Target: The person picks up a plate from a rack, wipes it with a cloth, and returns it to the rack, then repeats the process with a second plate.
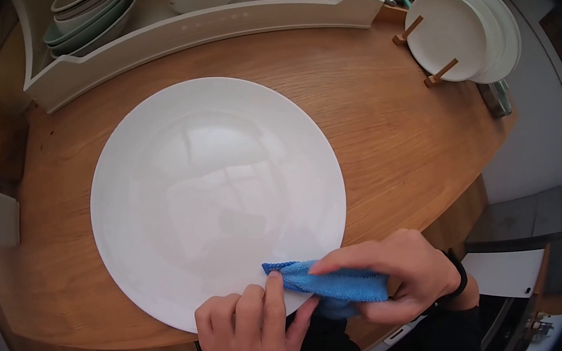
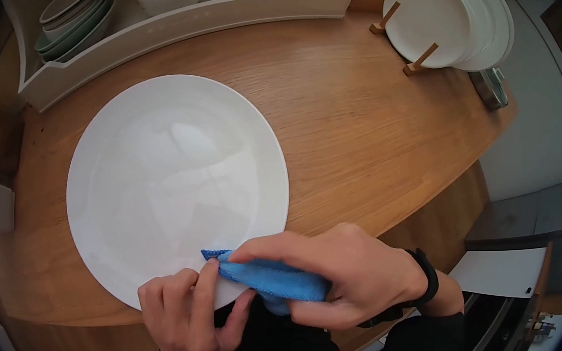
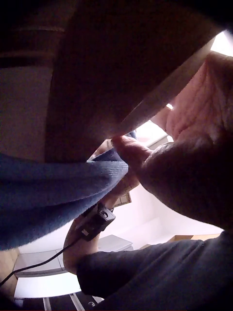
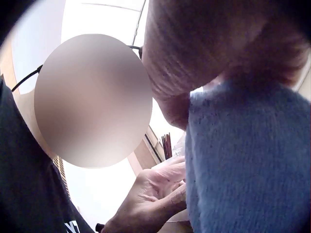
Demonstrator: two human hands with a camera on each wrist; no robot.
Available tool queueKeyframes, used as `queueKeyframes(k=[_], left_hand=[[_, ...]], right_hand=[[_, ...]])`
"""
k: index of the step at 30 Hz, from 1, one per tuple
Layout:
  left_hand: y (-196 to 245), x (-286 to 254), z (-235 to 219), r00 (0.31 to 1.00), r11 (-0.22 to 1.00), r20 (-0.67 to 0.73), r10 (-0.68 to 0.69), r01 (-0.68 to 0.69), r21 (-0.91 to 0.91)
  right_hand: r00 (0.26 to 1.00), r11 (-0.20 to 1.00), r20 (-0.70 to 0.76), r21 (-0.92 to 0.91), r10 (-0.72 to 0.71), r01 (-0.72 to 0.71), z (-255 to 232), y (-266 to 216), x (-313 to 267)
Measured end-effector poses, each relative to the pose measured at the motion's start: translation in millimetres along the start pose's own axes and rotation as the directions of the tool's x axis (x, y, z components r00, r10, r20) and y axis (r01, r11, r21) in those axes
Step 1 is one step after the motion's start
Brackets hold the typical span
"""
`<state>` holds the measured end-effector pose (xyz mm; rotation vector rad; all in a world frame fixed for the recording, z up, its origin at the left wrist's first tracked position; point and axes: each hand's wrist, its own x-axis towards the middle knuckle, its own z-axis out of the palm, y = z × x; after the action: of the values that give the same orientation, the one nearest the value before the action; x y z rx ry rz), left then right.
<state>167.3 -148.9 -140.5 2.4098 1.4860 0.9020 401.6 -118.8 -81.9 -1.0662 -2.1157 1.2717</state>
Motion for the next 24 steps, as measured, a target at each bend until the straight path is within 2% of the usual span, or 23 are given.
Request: queueKeyframes(k=[1,2,4,5,7,11,13,14,15,17,18,19,20,21,22,23,24], left_hand=[[-6.5,-5.8,7.9,0.973,0.981,-0.140,0.183,-0.171,0.092],[-3.1,-2.9,4.1,0.974,0.981,-0.138,0.182,-0.171,0.092],[5.5,3.2,-7.6,0.991,0.984,-0.012,0.134,-0.131,0.121],[4.5,2.0,-4.8,0.991,0.984,-0.010,0.134,-0.132,0.123],[-2.3,-4.4,5.9,0.978,0.982,-0.119,0.169,-0.156,0.108],[-8.8,-6.0,10.1,0.957,0.969,-0.175,0.231,-0.211,0.125],[0.7,0.8,-6.0,0.989,0.984,-0.021,0.144,-0.141,0.111],[-0.5,-0.7,-4.6,0.989,0.984,-0.022,0.144,-0.140,0.111],[-3.1,-3.2,-1.0,0.985,0.984,-0.060,0.160,-0.154,0.093],[-10.1,-6.4,6.5,0.979,0.983,-0.103,0.175,-0.168,0.076],[-13.3,-7.6,10.1,0.972,0.978,-0.122,0.203,-0.195,0.075],[-15.0,-8.9,11.9,0.963,0.972,-0.142,0.231,-0.222,0.075],[-11.5,-7.0,7.7,0.963,0.973,-0.144,0.229,-0.220,0.073],[-5.5,-4.0,0.4,0.977,0.977,-0.068,0.204,-0.198,0.080],[-2.3,-1.5,-4.8,0.984,0.980,0.009,0.177,-0.177,0.091],[-3.3,-1.1,-6.6,0.984,0.980,0.007,0.176,-0.176,0.090],[-4.7,-1.4,-8.3,0.984,0.981,0.017,0.180,-0.180,0.076]], right_hand=[[0.991,0.997,-0.113,0.005,-0.074,0.075,2.0,2.2,-0.5],[0.991,0.997,-0.114,0.008,-0.073,0.074,2.4,4.9,-1.5],[0.974,0.988,-0.184,0.052,-0.136,0.148,2.5,10.0,-3.5],[0.973,0.987,-0.185,0.054,-0.137,0.149,1.9,12.3,-4.3],[0.991,0.946,-0.107,0.306,-0.079,0.109,0.4,16.2,-5.5],[0.989,0.945,-0.026,0.291,-0.147,0.148,-4.8,4.8,-0.9],[0.998,1.000,0.056,-0.006,-0.028,0.028,-4.3,-7.1,-2.1],[0.998,1.000,0.057,-0.007,-0.027,0.028,-3.9,-13.2,-2.3],[0.996,0.980,0.091,-0.200,0.007,0.012,-3.3,-19.2,-2.2],[0.994,0.840,0.091,-0.543,0.061,-0.002,6.0,-26.6,-5.9],[0.994,0.840,0.093,-0.543,0.062,-0.002,11.9,-26.0,-5.8],[0.995,0.803,0.007,-0.590,-0.101,0.086,17.7,-22.9,-3.8],[0.962,0.750,-0.069,-0.642,-0.265,0.160,21.7,-20.7,-1.0],[0.962,0.747,-0.067,-0.645,-0.264,0.160,24.7,-20.5,3.4],[0.945,0.706,-0.045,-0.677,-0.324,0.210,27.9,-20.6,8.7],[0.924,0.661,-0.020,-0.705,-0.382,0.259,30.4,-20.4,12.3],[0.924,0.660,-0.017,-0.704,-0.383,0.261,31.4,-19.9,14.0]])
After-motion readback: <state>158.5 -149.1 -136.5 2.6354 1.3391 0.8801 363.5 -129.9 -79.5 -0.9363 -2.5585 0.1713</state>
